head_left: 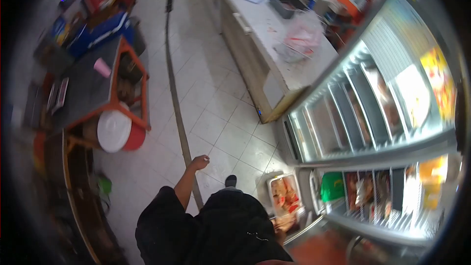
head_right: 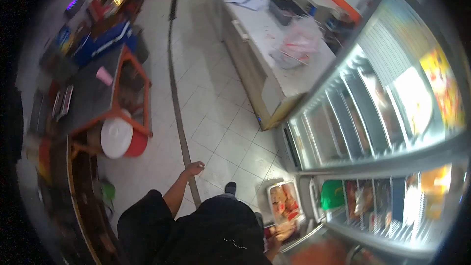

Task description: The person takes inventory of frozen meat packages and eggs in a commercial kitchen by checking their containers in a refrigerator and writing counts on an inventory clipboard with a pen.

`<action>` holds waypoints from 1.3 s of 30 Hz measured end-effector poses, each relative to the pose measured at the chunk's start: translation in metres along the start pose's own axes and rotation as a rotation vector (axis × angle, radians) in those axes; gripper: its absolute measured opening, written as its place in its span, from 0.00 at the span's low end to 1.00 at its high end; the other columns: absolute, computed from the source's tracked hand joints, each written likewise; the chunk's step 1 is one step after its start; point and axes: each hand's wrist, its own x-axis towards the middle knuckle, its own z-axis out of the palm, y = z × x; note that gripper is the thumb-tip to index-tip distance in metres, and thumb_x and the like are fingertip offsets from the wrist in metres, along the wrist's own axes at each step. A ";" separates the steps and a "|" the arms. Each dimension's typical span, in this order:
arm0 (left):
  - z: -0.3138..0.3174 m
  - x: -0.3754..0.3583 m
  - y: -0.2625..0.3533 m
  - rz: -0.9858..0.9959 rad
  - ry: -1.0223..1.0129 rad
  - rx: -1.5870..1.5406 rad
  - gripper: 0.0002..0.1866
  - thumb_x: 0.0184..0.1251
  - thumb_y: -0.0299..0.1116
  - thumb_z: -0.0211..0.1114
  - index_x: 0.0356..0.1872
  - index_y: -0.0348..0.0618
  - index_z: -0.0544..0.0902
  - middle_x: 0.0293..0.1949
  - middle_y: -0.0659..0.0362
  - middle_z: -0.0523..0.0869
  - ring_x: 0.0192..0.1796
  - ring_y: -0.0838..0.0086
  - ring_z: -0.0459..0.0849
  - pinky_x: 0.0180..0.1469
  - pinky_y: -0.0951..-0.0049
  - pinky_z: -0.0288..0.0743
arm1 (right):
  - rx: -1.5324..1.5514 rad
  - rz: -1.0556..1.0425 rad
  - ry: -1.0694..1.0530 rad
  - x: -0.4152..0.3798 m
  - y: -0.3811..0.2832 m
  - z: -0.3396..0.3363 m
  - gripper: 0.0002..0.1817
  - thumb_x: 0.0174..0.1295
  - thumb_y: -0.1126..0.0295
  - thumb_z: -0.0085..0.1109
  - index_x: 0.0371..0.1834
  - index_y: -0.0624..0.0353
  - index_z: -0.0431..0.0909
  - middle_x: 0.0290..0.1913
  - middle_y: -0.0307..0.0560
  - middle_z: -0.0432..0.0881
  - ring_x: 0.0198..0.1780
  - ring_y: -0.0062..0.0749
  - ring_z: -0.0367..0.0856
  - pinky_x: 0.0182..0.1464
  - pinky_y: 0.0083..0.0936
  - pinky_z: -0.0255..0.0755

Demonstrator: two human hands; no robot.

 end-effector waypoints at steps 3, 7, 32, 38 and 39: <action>0.008 -0.020 -0.004 0.094 0.153 -0.129 0.18 0.60 0.43 0.61 0.49 0.47 0.80 0.38 0.50 0.87 0.43 0.59 0.85 0.48 0.64 0.77 | -0.363 0.115 -0.123 0.029 -0.055 0.060 0.05 0.57 0.69 0.49 0.33 0.56 0.74 0.24 0.42 0.76 0.19 0.33 0.73 0.19 0.32 0.67; 0.019 -0.107 -0.022 0.018 0.386 -0.399 0.16 0.60 0.41 0.61 0.46 0.46 0.81 0.38 0.50 0.87 0.43 0.59 0.85 0.48 0.64 0.77 | -0.803 0.074 -0.372 0.049 -0.123 0.157 0.06 0.58 0.68 0.49 0.34 0.56 0.74 0.24 0.43 0.76 0.19 0.32 0.73 0.19 0.32 0.67; 0.624 -0.644 -0.092 -1.552 1.573 -1.099 0.13 0.62 0.42 0.55 0.36 0.49 0.83 0.36 0.50 0.86 0.43 0.57 0.84 0.47 0.58 0.77 | -1.934 -0.772 -1.729 -0.325 0.193 0.378 0.13 0.61 0.61 0.54 0.44 0.54 0.76 0.32 0.44 0.82 0.24 0.29 0.77 0.20 0.24 0.68; 0.738 -0.685 -0.185 -1.616 1.655 -1.100 0.11 0.60 0.41 0.61 0.39 0.49 0.84 0.39 0.50 0.87 0.47 0.57 0.84 0.50 0.59 0.77 | -2.129 -0.806 -1.992 -0.480 0.395 0.243 0.15 0.62 0.59 0.56 0.45 0.56 0.76 0.31 0.45 0.83 0.22 0.28 0.78 0.22 0.25 0.70; 0.746 -0.717 -0.187 -1.584 1.620 -1.112 0.12 0.61 0.42 0.61 0.42 0.50 0.83 0.40 0.50 0.87 0.48 0.56 0.84 0.50 0.59 0.77 | -2.187 -0.847 -1.999 -0.488 0.438 0.230 0.15 0.61 0.59 0.58 0.44 0.56 0.77 0.29 0.45 0.83 0.22 0.27 0.78 0.21 0.26 0.71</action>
